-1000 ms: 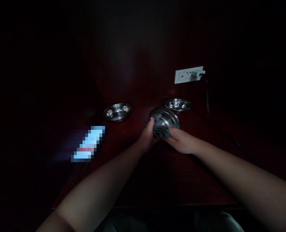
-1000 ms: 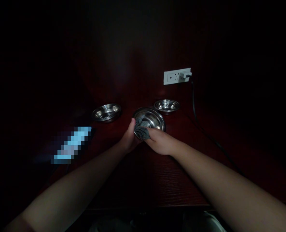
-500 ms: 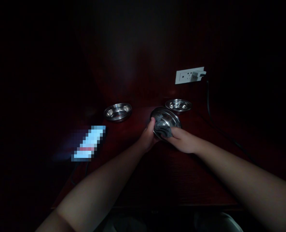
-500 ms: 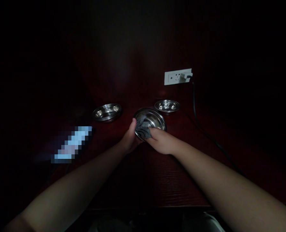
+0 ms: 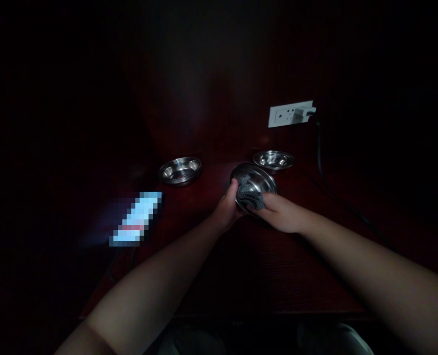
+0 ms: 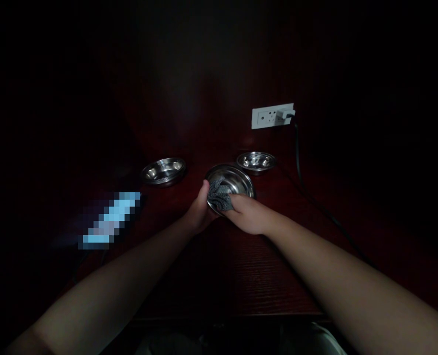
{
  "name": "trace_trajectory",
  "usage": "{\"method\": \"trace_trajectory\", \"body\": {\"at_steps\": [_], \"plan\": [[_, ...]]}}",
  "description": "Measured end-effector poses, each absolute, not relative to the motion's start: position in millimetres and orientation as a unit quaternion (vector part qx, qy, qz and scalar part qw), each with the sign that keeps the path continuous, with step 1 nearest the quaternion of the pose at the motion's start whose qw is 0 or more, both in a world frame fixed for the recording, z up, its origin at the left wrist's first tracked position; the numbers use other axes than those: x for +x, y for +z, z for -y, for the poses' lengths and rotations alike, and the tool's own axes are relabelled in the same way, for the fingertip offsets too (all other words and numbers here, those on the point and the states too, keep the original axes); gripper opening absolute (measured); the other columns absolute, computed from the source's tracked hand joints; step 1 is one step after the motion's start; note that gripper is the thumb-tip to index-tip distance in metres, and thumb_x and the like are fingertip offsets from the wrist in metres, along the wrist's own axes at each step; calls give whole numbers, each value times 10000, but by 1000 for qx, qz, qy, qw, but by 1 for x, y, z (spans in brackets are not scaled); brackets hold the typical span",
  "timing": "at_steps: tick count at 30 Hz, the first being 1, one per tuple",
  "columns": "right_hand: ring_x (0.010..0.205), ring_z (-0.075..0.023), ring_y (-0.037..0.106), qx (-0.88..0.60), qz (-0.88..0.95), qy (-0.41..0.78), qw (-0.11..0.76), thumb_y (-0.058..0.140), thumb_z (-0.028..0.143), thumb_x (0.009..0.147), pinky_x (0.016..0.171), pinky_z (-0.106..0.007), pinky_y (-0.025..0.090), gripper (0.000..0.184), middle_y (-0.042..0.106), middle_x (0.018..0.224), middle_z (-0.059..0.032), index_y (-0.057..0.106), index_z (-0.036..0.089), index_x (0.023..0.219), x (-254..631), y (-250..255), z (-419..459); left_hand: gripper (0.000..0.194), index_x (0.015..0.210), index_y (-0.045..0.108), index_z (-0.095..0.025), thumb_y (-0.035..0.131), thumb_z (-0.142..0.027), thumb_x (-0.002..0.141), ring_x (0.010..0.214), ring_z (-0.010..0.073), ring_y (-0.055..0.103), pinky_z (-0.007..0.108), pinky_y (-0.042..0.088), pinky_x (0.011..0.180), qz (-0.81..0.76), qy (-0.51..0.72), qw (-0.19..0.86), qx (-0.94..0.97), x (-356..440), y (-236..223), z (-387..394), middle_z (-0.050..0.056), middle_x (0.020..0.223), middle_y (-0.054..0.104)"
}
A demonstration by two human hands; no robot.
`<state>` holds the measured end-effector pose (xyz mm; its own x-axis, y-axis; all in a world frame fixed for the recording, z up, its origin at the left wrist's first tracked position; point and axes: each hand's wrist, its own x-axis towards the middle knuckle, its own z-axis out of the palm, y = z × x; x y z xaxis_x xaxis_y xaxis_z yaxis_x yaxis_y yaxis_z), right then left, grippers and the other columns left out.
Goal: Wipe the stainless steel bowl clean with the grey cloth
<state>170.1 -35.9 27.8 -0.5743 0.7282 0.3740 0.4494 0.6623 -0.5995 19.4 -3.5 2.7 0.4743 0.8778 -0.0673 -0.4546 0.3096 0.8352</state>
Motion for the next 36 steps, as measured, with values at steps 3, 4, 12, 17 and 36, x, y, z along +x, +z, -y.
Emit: {"method": "trace_trajectory", "body": {"at_steps": [3,4,12,17,36], "plan": [[740,-169,589,-344,857,227,308,427,308,964,731,-339,501,283,665,816,-56,630,149,848,170,27,35,616,1300,564,-157,349,-602,932,1248,314,542,493,441,1021,-276,432,764,392,20,4,4,159,1326,603],[748,-172,592,-344,857,228,309,426,304,964,736,-343,500,281,668,826,-59,633,146,858,170,27,35,617,1296,568,-155,353,-603,931,1251,315,540,495,441,1021,-279,432,764,390,20,4,4,160,1325,604],[785,-185,602,-355,855,233,299,473,289,944,781,-367,498,226,675,858,-65,641,147,892,171,27,34,621,1283,587,-164,383,-619,913,1269,323,524,503,423,1041,-269,431,766,394,20,2,2,157,1303,621],[802,-191,607,-344,858,230,305,465,284,943,787,-374,497,225,677,869,-68,639,147,900,171,28,34,622,1283,584,-159,384,-618,915,1258,319,533,496,434,1029,-283,431,764,388,20,2,2,161,1298,621],[800,-187,609,-348,856,234,303,471,287,942,792,-363,495,224,684,875,-71,637,149,884,170,29,36,632,1262,599,-142,410,-626,902,1237,317,549,484,447,1016,-284,431,763,388,19,0,2,167,1282,629]]}}
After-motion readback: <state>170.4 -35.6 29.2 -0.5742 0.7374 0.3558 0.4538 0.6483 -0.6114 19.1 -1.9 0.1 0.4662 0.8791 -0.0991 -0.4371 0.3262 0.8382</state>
